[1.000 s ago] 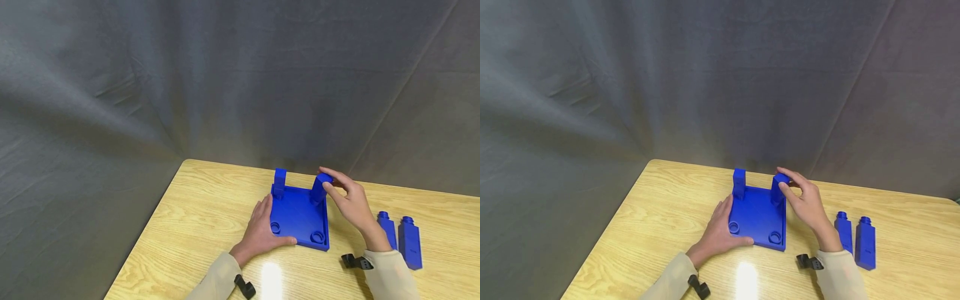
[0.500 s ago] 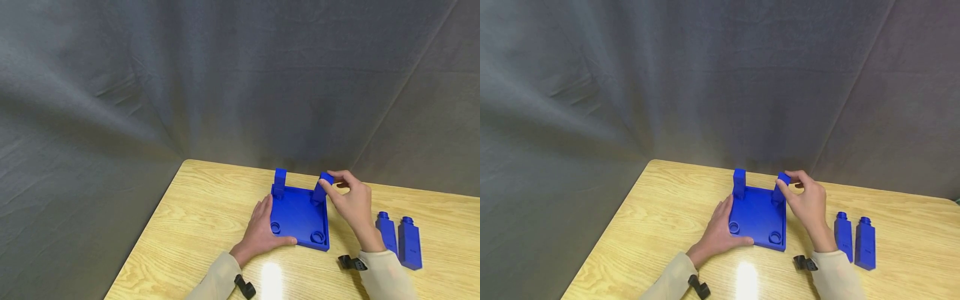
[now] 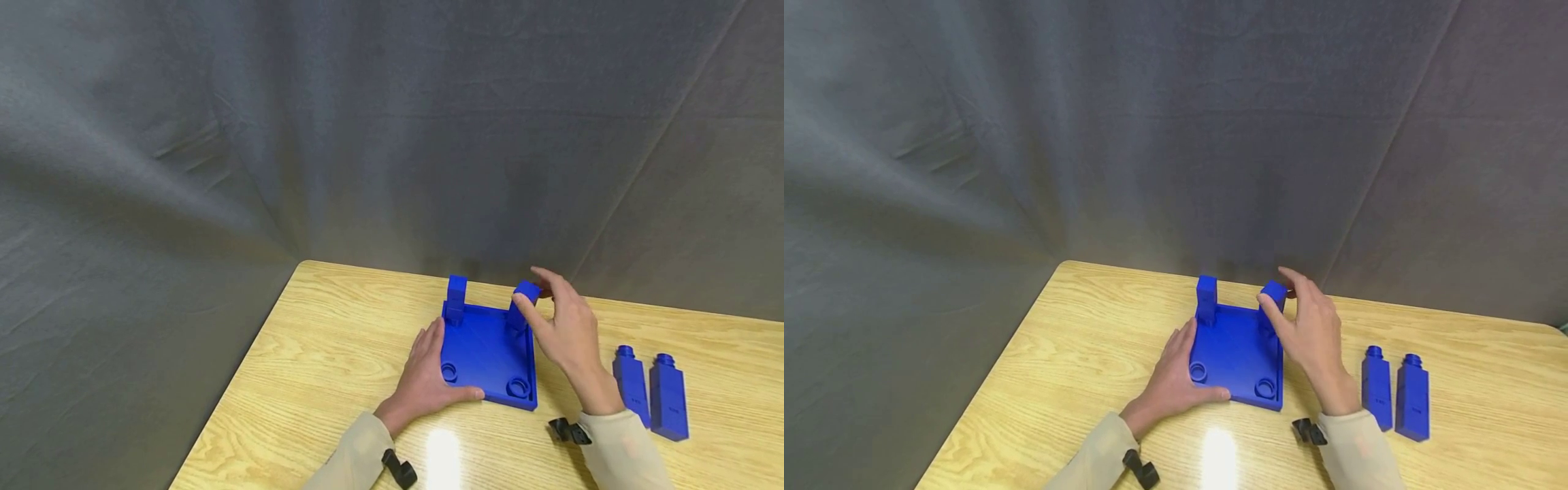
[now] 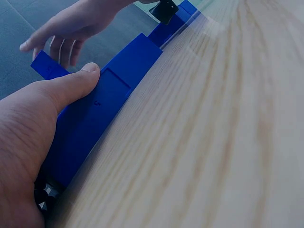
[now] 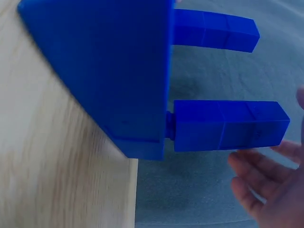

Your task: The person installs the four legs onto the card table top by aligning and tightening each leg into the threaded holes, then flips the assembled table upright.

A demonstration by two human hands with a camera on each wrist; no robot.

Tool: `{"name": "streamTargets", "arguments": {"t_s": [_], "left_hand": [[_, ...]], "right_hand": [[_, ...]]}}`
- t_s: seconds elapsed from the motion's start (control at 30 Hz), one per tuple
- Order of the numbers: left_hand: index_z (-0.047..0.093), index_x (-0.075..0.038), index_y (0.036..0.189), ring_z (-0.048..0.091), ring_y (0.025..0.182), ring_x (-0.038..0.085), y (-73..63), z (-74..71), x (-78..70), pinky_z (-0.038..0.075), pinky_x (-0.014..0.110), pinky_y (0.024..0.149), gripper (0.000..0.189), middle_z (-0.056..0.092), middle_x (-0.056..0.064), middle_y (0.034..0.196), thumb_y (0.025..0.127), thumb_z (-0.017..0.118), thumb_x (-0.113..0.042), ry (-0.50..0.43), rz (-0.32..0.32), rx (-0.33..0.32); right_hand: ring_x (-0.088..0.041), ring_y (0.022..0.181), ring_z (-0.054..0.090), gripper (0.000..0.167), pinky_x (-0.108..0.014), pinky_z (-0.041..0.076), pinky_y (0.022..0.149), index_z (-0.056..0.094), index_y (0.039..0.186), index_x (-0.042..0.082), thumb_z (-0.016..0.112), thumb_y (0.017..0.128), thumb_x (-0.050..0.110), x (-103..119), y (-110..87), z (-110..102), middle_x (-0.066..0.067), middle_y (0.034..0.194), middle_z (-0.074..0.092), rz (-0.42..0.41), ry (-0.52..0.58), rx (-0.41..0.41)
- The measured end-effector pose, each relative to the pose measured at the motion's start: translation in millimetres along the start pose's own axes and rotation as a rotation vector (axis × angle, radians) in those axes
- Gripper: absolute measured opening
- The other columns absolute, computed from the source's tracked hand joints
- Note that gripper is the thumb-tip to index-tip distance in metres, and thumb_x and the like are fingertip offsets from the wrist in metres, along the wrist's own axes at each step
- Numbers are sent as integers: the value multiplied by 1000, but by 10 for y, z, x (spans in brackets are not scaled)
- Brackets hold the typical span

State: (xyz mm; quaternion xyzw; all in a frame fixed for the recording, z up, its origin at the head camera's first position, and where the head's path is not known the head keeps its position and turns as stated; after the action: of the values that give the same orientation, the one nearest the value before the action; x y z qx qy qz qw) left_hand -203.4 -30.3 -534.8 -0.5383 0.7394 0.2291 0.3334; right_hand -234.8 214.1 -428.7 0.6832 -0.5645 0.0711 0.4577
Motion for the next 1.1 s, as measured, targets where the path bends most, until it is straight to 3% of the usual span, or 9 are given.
{"name": "streamTargets", "arguments": {"t_s": [0.1,0.2,0.3,0.37,0.43,0.57,0.63,0.8,1.1], "left_hand": [[5,-19,181,9,172,35,-1,0,8,20,66,135,143,9,1,187,80,93,-68,-1,-4,2],[5,-19,181,9,172,35,0,2,6,20,66,135,143,9,1,187,79,93,-68,-1,-5,5],[5,-19,181,9,172,35,2,4,4,20,66,134,143,10,1,187,79,93,-68,-2,-1,5],[5,-18,181,9,172,35,3,6,5,20,66,134,143,9,1,187,79,93,-68,-2,-1,6],[5,-18,181,9,172,35,5,8,8,20,66,134,143,9,1,187,79,93,-68,-3,-3,7],[5,-17,181,9,172,35,7,9,15,20,65,135,144,9,1,187,79,93,-68,-1,-5,6],[5,-17,181,9,172,35,6,9,18,19,65,135,144,9,1,187,79,93,-68,1,-4,5],[5,-17,181,10,172,35,1,9,19,19,64,135,143,9,1,187,79,93,-67,3,-2,4],[4,-17,180,8,172,35,2,2,8,19,65,135,143,8,2,187,80,93,-67,-4,0,5]], "right_hand": [[-49,123,63,49,-67,45,98,58,158,5,65,111,18,40,6,26,-27,135,69,-78,89,58],[-35,136,61,48,-45,44,117,59,159,6,59,112,6,47,7,11,-24,145,67,-160,170,102],[-8,143,55,45,-14,35,116,62,158,8,57,114,6,8,-2,-6,-22,150,67,-180,190,145],[3,143,50,44,-6,30,113,64,157,9,57,114,7,-20,-5,-20,-21,151,67,-172,190,161],[-2,143,53,42,-6,30,111,66,155,10,59,114,9,-41,-5,-26,-21,151,68,-155,174,168],[-36,138,65,40,-7,32,109,70,152,12,65,112,9,-78,1,-34,-21,147,70,-108,156,164],[-46,130,66,39,-6,34,106,71,149,11,68,110,9,-89,5,-39,-22,145,71,-88,151,153],[-47,120,68,37,-11,37,97,73,142,7,76,105,11,-121,13,-42,-24,136,74,-38,136,118],[-46,104,70,33,-27,47,93,74,125,0,86,97,13,-141,22,-55,-24,111,76,16,66,-4]]}}
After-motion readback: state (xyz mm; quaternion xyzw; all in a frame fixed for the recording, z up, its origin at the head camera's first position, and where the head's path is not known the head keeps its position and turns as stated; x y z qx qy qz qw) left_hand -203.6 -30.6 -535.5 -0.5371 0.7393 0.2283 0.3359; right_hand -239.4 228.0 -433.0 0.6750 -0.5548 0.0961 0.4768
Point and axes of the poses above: each hand's wrist, its own y-axis towards the middle knuckle, its own z-axis out of the palm, x = y × z, the point moved 7 cm from there along y, towards the middle knuckle
